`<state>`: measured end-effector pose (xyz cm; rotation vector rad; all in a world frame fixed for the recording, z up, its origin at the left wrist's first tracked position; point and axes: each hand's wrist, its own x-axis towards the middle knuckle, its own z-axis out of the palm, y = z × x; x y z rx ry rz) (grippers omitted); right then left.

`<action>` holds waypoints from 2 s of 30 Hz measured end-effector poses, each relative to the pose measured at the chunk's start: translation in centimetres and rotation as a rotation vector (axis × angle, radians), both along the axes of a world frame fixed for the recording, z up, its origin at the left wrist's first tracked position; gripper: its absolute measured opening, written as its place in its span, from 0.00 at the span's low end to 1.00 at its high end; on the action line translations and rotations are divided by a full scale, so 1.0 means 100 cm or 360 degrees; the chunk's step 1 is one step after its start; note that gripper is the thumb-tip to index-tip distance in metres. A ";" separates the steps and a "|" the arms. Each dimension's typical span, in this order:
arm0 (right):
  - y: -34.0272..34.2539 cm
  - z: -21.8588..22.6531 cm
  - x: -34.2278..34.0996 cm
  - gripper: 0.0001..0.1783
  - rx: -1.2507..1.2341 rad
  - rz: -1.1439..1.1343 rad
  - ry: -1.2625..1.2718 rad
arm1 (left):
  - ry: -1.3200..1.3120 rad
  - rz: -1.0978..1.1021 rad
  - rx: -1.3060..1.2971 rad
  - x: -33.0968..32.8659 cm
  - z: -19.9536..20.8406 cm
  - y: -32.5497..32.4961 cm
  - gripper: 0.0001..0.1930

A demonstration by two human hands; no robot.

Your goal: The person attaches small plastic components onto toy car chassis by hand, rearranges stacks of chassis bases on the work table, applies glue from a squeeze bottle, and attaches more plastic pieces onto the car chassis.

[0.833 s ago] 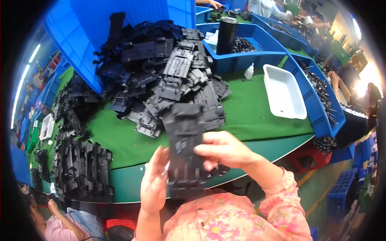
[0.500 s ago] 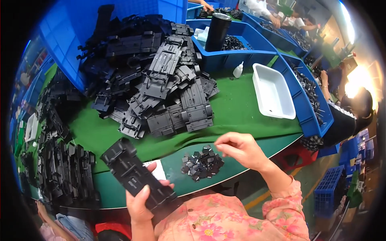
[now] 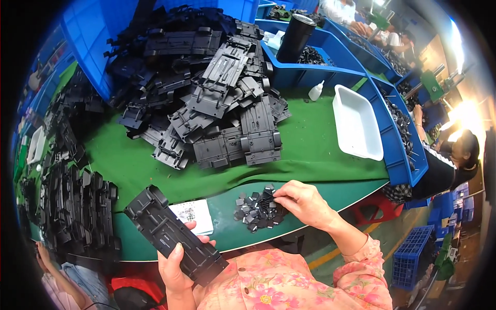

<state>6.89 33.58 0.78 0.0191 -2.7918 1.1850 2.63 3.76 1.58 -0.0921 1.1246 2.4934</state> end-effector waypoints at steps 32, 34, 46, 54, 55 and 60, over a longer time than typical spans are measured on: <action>-0.129 -0.009 -0.098 0.13 0.0646 0.1017 0.0723 | -0.0153 0.0240 0.0528 0.005 -0.028 -0.051 0.45; -0.132 -0.010 -0.099 0.13 0.0702 0.1062 0.0691 | -0.0191 0.0312 0.0589 0.006 -0.028 -0.051 0.44; -0.132 0.000 -0.096 0.11 0.0739 0.1159 0.0486 | -0.0201 0.0360 0.0505 0.003 -0.030 -0.046 0.43; -0.128 0.020 -0.089 0.05 -0.1353 0.0177 -0.1111 | -0.0321 0.0420 0.0514 -0.011 -0.014 -0.039 0.39; -0.128 0.020 -0.086 0.05 -0.1597 0.0168 -0.1210 | -0.0339 0.0416 0.0520 -0.013 -0.013 -0.038 0.38; -0.126 0.019 -0.081 0.06 -0.1935 0.0113 -0.1394 | -0.0291 0.0383 0.0525 -0.018 -0.014 -0.035 0.39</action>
